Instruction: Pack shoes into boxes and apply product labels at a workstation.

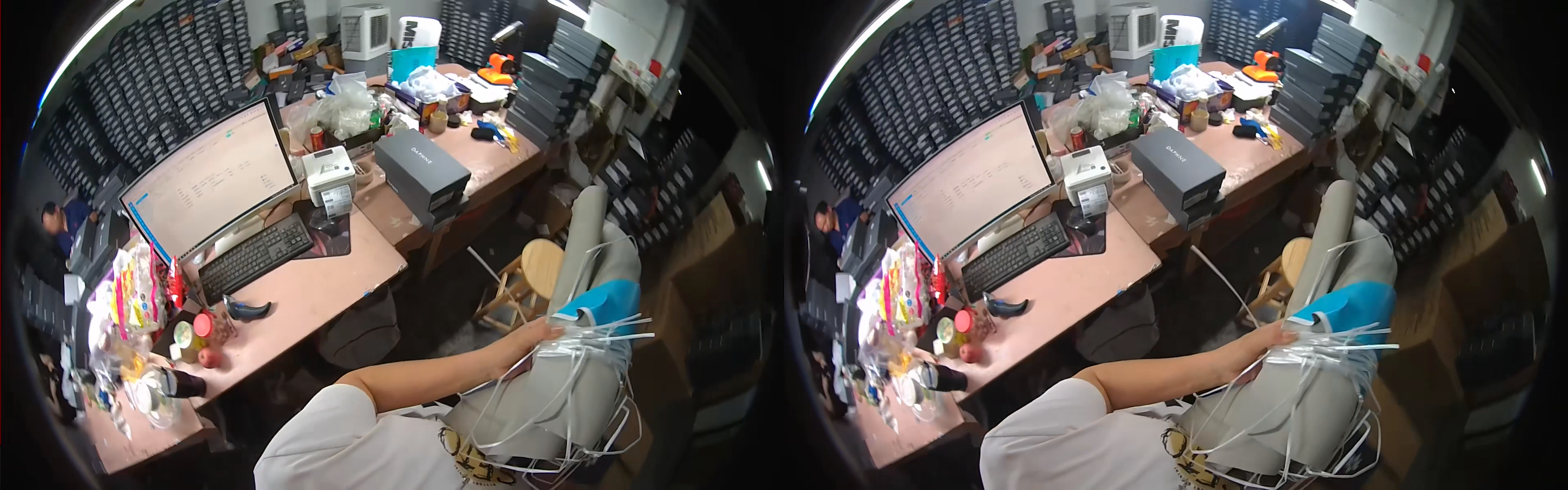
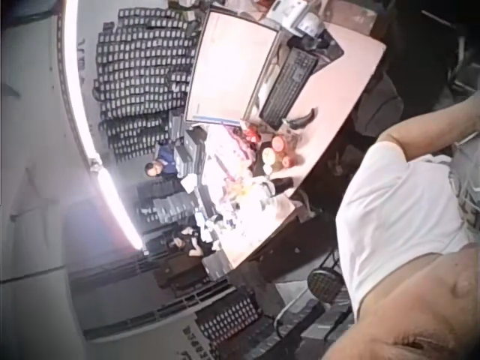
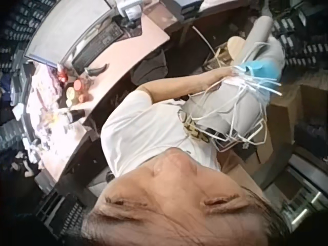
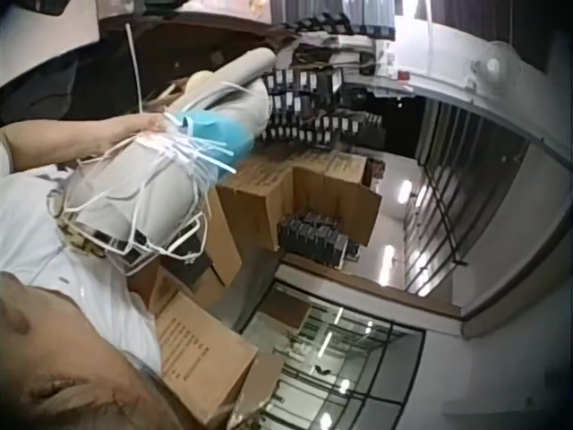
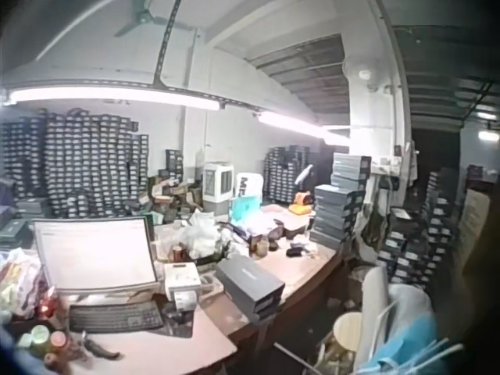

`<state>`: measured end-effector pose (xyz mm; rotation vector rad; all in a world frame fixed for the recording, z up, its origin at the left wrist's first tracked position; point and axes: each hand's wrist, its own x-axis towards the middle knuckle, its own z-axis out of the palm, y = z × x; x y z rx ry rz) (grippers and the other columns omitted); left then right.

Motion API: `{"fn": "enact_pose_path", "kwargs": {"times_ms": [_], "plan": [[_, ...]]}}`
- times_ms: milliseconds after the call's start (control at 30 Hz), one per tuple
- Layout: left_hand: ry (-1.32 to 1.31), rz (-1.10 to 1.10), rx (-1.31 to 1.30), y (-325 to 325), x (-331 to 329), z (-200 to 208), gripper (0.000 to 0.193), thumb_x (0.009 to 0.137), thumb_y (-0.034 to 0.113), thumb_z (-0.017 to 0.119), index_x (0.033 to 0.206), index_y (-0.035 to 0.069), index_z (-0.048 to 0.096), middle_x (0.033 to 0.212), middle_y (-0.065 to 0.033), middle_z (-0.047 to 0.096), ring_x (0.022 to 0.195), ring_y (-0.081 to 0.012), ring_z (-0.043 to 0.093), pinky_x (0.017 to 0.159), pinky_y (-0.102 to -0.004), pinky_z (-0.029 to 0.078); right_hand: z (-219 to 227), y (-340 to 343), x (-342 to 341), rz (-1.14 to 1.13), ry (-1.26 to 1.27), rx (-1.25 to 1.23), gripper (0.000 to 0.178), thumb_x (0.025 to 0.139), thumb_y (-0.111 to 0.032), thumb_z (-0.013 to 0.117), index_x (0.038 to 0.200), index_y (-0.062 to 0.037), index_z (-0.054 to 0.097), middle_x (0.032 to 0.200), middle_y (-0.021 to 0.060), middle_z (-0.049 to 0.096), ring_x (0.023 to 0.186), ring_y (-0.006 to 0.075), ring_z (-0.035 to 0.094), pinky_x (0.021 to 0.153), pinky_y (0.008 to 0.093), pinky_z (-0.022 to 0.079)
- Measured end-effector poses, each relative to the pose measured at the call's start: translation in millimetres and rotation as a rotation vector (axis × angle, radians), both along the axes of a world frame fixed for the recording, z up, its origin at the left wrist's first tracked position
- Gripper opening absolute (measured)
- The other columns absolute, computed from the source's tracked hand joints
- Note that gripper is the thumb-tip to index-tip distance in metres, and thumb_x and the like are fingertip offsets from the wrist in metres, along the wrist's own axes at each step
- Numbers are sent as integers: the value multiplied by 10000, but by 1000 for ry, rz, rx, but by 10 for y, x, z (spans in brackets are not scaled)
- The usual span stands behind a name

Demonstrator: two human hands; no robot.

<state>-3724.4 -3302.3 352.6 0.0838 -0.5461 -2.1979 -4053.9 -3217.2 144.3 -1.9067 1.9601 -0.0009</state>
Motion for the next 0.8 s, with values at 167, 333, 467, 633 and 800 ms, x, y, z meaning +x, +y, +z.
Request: {"fn": "enact_pose_path", "kwargs": {"times_ms": [167, 333, 467, 633, 800], "plan": [[68, 151, 135, -826, 264, -129, 537, 870, 340, 615, 1300, 58, 460, 1206, -90, 578, 1073, -173, 579, 950, -337, 472, -48, -1092, -192, 100, 27, 72, 724, 521, -318, 798, 1174, -79, 597, 1336, 202, 443, 1151, 409, 471, 979, 457, 416], [19, 453, 229, -1439, 926, -145, 527, 841, 398, 624, 1245, 78, 515, 1186, -91, 581, 1058, -202, 585, 932, -369, 482, -178, -2074, -182, 166, 5, 83, 735, 511, -321, 805, 1174, -81, 599, 1346, 204, 437, 1160, 409, 470, 984, 453, 415], [-202, 831, 184, -2276, 2181, 55, 562, 852, 413, 613, 1263, 54, 482, 1173, -116, 577, 1047, -244, 586, 938, -374, 476, 34, -2603, 281, 101, 5, -23, 597, 506, -326, 732, 1041, -69, 667, 1229, 178, 507, 1112, 365, 500, 976, 429, 411], [-408, 1438, -21, -3849, 4850, 1493, 608, 865, 433, 599, 1286, 24, 442, 1156, -146, 571, 1033, -295, 586, 945, -381, 469, 270, -3364, 709, -16, -27, 28, 608, 503, -315, 733, 1053, -67, 663, 1255, 179, 490, 1124, 383, 490, 987, 439, 406], [-1125, 1794, -42, -5649, 6810, 1957, 733, 851, 555, 575, 1377, 93, 357, 1303, -149, 456, 1158, -319, 477, 943, -477, 405, 422, -3982, 975, 117, 92, -62, 628, 502, -311, 737, 1078, -73, 660, 1256, 169, 496, 1132, 384, 482, 967, 448, 419]]}}
